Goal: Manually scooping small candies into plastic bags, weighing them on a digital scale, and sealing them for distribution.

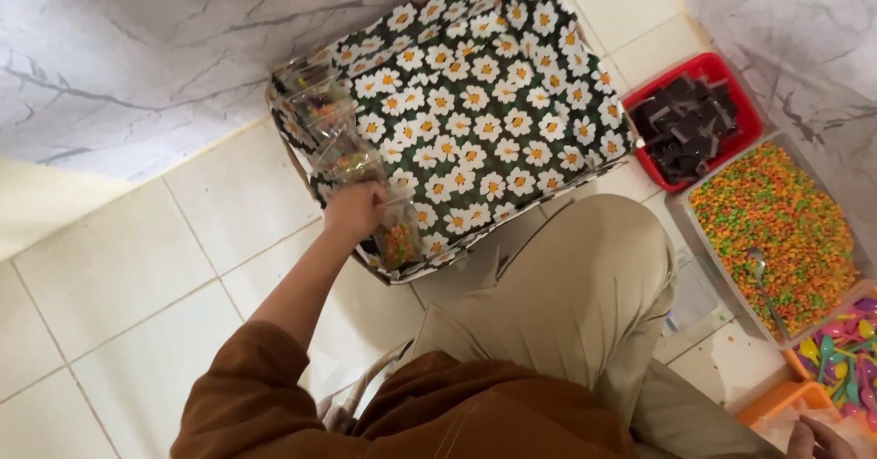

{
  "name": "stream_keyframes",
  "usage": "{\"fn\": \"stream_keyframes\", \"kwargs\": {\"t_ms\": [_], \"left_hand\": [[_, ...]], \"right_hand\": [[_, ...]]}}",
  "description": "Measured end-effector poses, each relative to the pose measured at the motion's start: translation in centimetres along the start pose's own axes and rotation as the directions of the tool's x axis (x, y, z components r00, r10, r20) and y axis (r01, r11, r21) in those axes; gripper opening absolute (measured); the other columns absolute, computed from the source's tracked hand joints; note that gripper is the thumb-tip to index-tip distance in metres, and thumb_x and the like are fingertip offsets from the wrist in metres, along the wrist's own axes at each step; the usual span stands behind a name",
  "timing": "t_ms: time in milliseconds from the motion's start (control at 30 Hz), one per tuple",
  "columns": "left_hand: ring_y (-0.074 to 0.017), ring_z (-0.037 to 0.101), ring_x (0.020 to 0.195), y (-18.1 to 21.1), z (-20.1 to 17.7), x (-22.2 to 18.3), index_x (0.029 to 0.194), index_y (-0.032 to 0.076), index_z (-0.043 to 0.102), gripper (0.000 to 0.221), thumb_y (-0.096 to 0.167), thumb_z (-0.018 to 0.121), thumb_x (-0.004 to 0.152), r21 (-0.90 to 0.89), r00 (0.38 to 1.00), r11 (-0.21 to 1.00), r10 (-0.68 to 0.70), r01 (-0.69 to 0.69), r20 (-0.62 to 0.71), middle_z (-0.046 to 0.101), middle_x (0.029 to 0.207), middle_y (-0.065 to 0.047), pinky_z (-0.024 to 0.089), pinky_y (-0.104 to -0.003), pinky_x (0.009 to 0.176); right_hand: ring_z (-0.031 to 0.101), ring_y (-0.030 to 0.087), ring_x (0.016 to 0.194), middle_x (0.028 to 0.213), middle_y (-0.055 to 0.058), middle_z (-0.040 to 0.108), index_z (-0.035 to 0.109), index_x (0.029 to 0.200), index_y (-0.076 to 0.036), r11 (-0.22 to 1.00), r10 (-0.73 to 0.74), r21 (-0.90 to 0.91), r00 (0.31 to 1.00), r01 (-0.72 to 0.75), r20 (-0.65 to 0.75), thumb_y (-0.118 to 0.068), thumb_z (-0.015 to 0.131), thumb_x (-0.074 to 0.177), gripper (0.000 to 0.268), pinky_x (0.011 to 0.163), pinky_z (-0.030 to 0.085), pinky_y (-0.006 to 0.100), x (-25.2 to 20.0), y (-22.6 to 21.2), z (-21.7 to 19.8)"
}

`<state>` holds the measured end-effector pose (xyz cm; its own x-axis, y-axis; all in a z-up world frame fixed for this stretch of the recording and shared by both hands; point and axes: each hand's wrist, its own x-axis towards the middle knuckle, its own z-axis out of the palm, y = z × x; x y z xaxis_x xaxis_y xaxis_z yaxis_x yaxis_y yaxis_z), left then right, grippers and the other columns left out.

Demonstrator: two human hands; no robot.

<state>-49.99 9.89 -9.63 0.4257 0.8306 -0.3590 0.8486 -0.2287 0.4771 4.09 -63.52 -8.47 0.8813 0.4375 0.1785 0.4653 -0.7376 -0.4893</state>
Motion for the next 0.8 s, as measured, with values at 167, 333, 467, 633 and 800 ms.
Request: {"fn": "stream_keyframes", "kwargs": {"t_ms": [167,333,467,633,800], "left_hand": [[-0.0331,0.063,0.096,0.0,0.8,0.9,0.085,0.016,0.07,0.005,0.021,0.069,0.084,0.178,1.0,0.984,-0.015,0.018,-0.014,0.057,0.12,-0.007,0.054,-0.045,0.08],[-0.0279,0.067,0.088,-0.1,-0.1,1.0,0.092,0.018,0.069,0.026,0.042,0.073,0.082,0.196,0.992,0.981,-0.032,0.007,0.125,0.069,0.1,-0.005,0.053,-0.042,0.076],[-0.0351,0.066,0.1,2.5,-0.9,1.2,0.113,0.023,0.067,0.043,0.049,0.075,0.08,0.385,0.992,0.923,-0.041,-0.007,0.117,0.066,0.118,-0.008,0.046,-0.053,0.089],[-0.0299,0.068,0.094,12.2,-0.6,1.4,0.118,0.017,0.066,0.034,0.035,0.071,0.089,0.131,0.934,0.936,0.342,-0.328,-0.107,0.071,0.115,-0.005,0.052,-0.045,0.076],[-0.0182,0.07,0.076,31.6,0.3,-3.6,0.109,0.015,0.07,0.023,0.024,0.072,0.088,-0.196,0.681,0.652,0.701,-0.733,-0.214,0.074,0.086,0.002,0.051,-0.033,0.067]], "right_hand": [[0.069,0.043,0.1,0.115,0.034,0.07,0.071,0.126,0.022,0.991,-0.048,-0.127,0.999,0.047,-0.002,0.01,0.067,0.121,0.013,0.092,0.058,0.046,-4.5,-5.2,2.0],[0.068,0.043,0.103,0.115,0.035,0.068,0.068,0.128,0.021,0.992,-0.111,-0.057,0.993,0.109,-0.033,0.012,0.068,0.125,0.01,0.098,0.057,0.048,-4.5,-4.1,2.5],[0.067,0.037,0.086,0.104,0.032,0.069,0.071,0.123,0.024,0.996,0.008,-0.091,1.0,-0.01,-0.027,0.011,0.069,0.119,0.014,0.082,0.057,0.042,-4.4,-7.6,1.3],[0.07,0.028,0.082,0.101,0.015,0.076,0.079,0.129,0.002,0.933,0.129,-0.335,0.991,-0.134,-0.038,-0.021,0.072,0.117,0.027,0.073,0.053,0.038,-5.1,-17.1,-0.8],[0.068,0.028,0.083,0.103,0.011,0.076,0.078,0.123,-0.005,0.937,0.287,-0.175,0.952,-0.302,-0.103,-0.02,0.068,0.106,0.024,0.074,0.053,0.038,-5.1,-20.0,-0.5]]}}
